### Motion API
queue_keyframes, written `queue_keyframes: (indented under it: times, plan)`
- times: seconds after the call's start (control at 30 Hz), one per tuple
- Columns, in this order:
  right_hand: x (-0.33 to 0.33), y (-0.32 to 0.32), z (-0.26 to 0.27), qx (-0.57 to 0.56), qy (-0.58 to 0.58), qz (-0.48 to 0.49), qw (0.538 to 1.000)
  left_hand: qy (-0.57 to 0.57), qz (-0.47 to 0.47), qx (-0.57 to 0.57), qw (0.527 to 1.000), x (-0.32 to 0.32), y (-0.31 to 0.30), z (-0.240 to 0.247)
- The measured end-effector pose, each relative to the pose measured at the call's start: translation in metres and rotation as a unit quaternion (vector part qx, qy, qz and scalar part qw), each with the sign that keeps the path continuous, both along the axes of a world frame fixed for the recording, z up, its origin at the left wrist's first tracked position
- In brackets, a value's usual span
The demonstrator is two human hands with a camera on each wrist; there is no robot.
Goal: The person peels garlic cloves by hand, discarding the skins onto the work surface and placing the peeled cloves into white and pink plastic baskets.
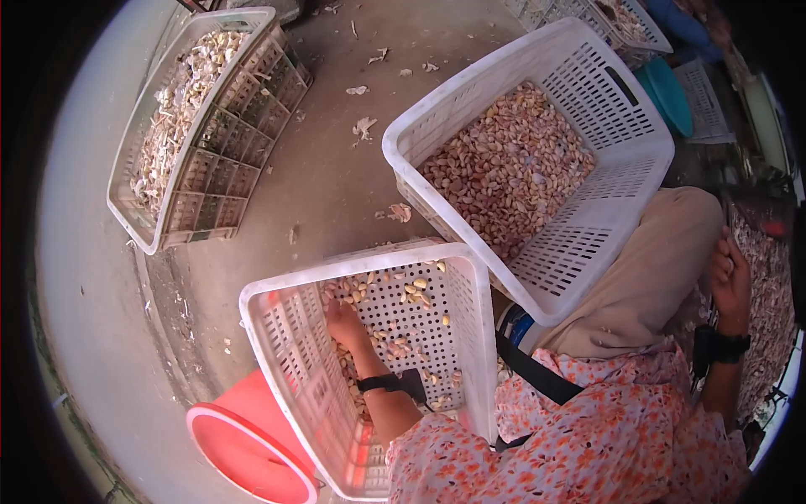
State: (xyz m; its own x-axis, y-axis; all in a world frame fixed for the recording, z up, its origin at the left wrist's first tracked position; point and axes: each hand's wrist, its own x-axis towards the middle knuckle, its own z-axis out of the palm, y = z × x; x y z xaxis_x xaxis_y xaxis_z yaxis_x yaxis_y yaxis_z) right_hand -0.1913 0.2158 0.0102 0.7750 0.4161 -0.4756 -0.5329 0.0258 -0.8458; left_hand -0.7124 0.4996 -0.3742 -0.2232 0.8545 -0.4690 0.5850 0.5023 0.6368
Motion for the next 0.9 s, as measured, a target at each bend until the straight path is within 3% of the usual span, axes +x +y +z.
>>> queue_keyframes:
  times: [0.03, 0.1, 0.23, 0.3, 0.47, 0.57, 0.67, 0.73, 0.83, 0.9]
  plan:
    - [0.001, 0.003, 0.001, -0.001, -0.003, 0.01, 1.0, -0.001, 0.004, 0.0, 1.0, 0.0, 0.002, -0.006]
    - [0.0, 0.009, 0.002, 0.01, 0.007, 0.022, 1.0, 0.072, -0.048, 0.116, 0.989, 0.01, 0.017, -0.009]
    - [-0.006, 0.016, 0.007, 0.011, 0.006, 0.024, 1.0, 0.131, -0.135, 0.16, 0.969, -0.003, 0.065, -0.05]
    - [-0.006, 0.01, 0.008, 0.01, 0.0, 0.017, 1.0, 0.22, -0.314, 0.104, 0.918, -0.003, 0.084, -0.063]
    - [-0.004, -0.005, 0.014, 0.003, -0.015, -0.006, 1.0, 0.21, -0.332, 0.068, 0.917, 0.006, 0.087, -0.055]
    - [-0.004, -0.007, 0.014, 0.0, -0.014, 0.0, 1.0, 0.218, -0.283, 0.002, 0.934, 0.016, 0.076, -0.034]
    - [-0.004, -0.005, 0.014, -0.008, -0.012, -0.003, 1.0, 0.258, -0.289, 0.069, 0.919, 0.015, 0.065, -0.057]
    - [-0.004, -0.004, 0.014, -0.007, -0.017, 0.009, 1.0, 0.322, -0.351, 0.119, 0.871, 0.014, 0.059, -0.075]
    - [-0.01, 0.002, 0.018, -0.015, -0.017, 0.006, 1.0, 0.33, -0.356, 0.053, 0.873, 0.045, 0.058, -0.026]
    - [-0.014, 0.007, 0.019, -0.024, -0.021, 0.001, 1.0, 0.329, -0.38, 0.078, 0.861, 0.03, 0.054, -0.071]
